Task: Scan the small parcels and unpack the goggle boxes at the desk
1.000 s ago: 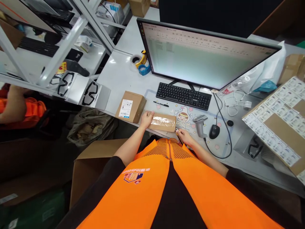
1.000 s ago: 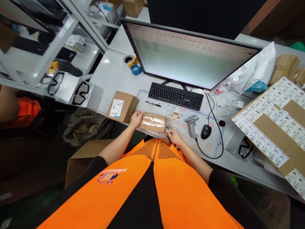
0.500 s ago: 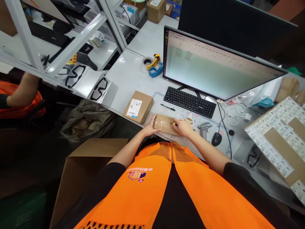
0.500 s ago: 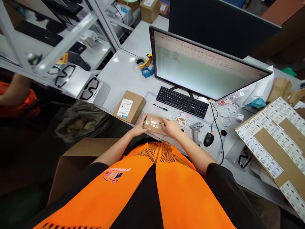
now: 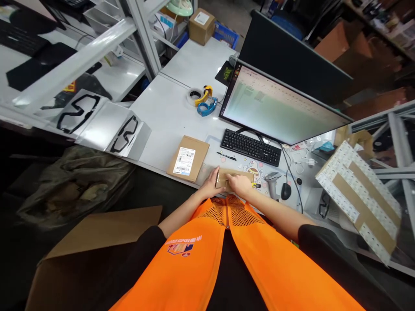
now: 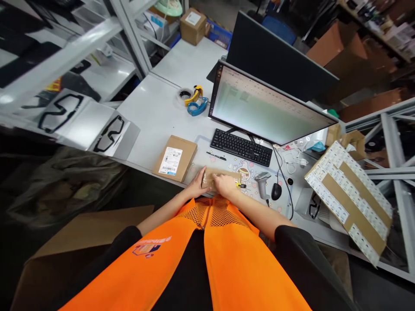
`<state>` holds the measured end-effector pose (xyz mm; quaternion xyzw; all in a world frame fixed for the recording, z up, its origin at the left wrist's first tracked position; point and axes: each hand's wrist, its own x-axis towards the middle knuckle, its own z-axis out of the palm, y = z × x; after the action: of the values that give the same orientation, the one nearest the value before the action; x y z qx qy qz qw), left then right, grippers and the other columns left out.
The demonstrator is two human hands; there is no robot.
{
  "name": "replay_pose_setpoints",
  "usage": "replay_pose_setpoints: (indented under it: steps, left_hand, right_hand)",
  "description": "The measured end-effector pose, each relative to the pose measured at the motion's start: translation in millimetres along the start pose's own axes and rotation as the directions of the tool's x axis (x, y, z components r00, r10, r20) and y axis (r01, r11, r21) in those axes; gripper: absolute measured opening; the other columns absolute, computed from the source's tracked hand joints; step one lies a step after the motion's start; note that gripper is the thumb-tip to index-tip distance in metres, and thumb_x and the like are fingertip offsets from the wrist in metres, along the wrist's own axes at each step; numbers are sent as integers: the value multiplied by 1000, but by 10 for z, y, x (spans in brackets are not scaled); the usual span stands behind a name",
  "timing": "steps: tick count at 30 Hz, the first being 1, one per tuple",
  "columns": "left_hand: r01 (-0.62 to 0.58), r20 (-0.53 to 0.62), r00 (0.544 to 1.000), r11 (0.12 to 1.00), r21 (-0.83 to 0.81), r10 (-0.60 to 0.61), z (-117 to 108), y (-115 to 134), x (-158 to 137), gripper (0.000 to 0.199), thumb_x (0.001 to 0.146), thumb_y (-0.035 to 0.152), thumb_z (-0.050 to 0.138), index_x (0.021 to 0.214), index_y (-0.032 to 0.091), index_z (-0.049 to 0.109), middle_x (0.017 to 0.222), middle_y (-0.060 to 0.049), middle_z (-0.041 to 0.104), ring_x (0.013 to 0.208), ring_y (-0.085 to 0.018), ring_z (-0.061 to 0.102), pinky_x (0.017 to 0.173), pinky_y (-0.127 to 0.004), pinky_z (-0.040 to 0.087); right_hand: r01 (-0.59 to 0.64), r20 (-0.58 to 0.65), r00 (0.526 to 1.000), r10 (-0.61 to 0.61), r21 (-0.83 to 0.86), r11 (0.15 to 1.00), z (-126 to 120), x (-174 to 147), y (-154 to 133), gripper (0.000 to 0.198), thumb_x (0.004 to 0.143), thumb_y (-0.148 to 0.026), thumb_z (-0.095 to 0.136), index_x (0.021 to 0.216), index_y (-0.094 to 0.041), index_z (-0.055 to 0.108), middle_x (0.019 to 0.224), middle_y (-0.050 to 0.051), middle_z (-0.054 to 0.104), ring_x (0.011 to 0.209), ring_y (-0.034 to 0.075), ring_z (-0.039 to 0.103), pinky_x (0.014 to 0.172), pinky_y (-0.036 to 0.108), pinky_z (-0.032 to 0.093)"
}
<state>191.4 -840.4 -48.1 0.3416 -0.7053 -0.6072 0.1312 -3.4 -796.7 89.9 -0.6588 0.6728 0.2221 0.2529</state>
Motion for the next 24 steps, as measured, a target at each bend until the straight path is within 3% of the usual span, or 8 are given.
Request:
replay_pose_setpoints:
  steps: [5, 9, 11, 13, 16, 19, 21, 24]
  left_hand:
    - [3, 44, 999, 993, 118, -8, -94, 142, 44, 124, 88, 40, 86, 184, 25, 11, 184, -23, 25, 172, -41, 32, 140, -57, 32]
    - [-61, 54, 998, 942, 329, 45, -161, 444, 166, 108, 89, 37, 84, 181, 25, 29, 179, -22, 35, 170, -45, 33, 137, -60, 34]
    - [-119, 71, 993, 879, 462, 97, -164, 621, 272, 88, 91, 31, 81, 172, 23, 46, 180, -21, 36, 171, -46, 28, 137, -61, 33]
    - [-184, 139, 982, 799, 573, 127, -138, 784, 389, 68, 93, 25, 76, 160, 22, 60, 175, -20, 45, 167, -44, 37, 134, -60, 36]
    - [-281, 264, 956, 676, 681, 131, -49, 962, 533, 53, 95, 18, 70, 148, 21, 68, 155, -19, 64, 145, -40, 59, 123, -56, 45]
    - [-323, 303, 944, 548, 771, 129, 65, 1040, 595, 40, 99, 15, 62, 138, 16, 73, 138, -22, 72, 132, -39, 65, 116, -54, 47]
    - [-319, 302, 946, 499, 806, 117, 132, 1035, 588, 39, 102, 12, 54, 134, 11, 76, 127, -25, 75, 124, -39, 68, 113, -54, 47]
    - [-328, 293, 944, 522, 787, 151, 193, 962, 531, 50, 102, 7, 45, 143, 4, 73, 131, -31, 73, 125, -42, 69, 111, -55, 48]
  right_hand:
    - [-286, -11, 958, 288, 64, 956, 342, -458, 743, 38, 111, -24, 52, 145, -25, 68, 112, 17, 83, 100, 32, 79, 82, 37, 55]
    - [-325, -160, 918, 362, 218, 920, 748, -641, 1095, 23, 108, -31, 59, 123, -23, 75, 109, 15, 80, 101, 31, 75, 81, 34, 53]
    - [-271, -259, 898, 356, 312, 911, 981, -629, 1154, 19, 107, -32, 58, 110, -21, 74, 106, 13, 79, 98, 29, 73, 80, 32, 51]
    - [-224, -339, 859, 382, 421, 879, 1207, -578, 1186, 20, 106, -34, 55, 106, -21, 72, 102, 11, 77, 94, 27, 71, 78, 31, 49]
    - [-227, -379, 791, 480, 546, 806, 1482, -463, 1235, 22, 103, -34, 52, 104, -22, 71, 98, 9, 76, 90, 25, 68, 74, 30, 48]
    - [-261, -373, 752, 543, 588, 766, 1646, -325, 1281, 17, 96, -32, 57, 99, -21, 70, 95, 10, 74, 91, 26, 67, 77, 30, 50]
    - [-284, -368, 721, 587, 616, 735, 1696, -227, 1288, 15, 91, -32, 63, 97, -20, 70, 98, 14, 74, 95, 28, 67, 80, 33, 52]
    - [-281, -370, 679, 634, 666, 691, 1675, -104, 1252, 24, 88, -33, 63, 104, -18, 72, 109, 21, 75, 103, 34, 69, 86, 40, 57]
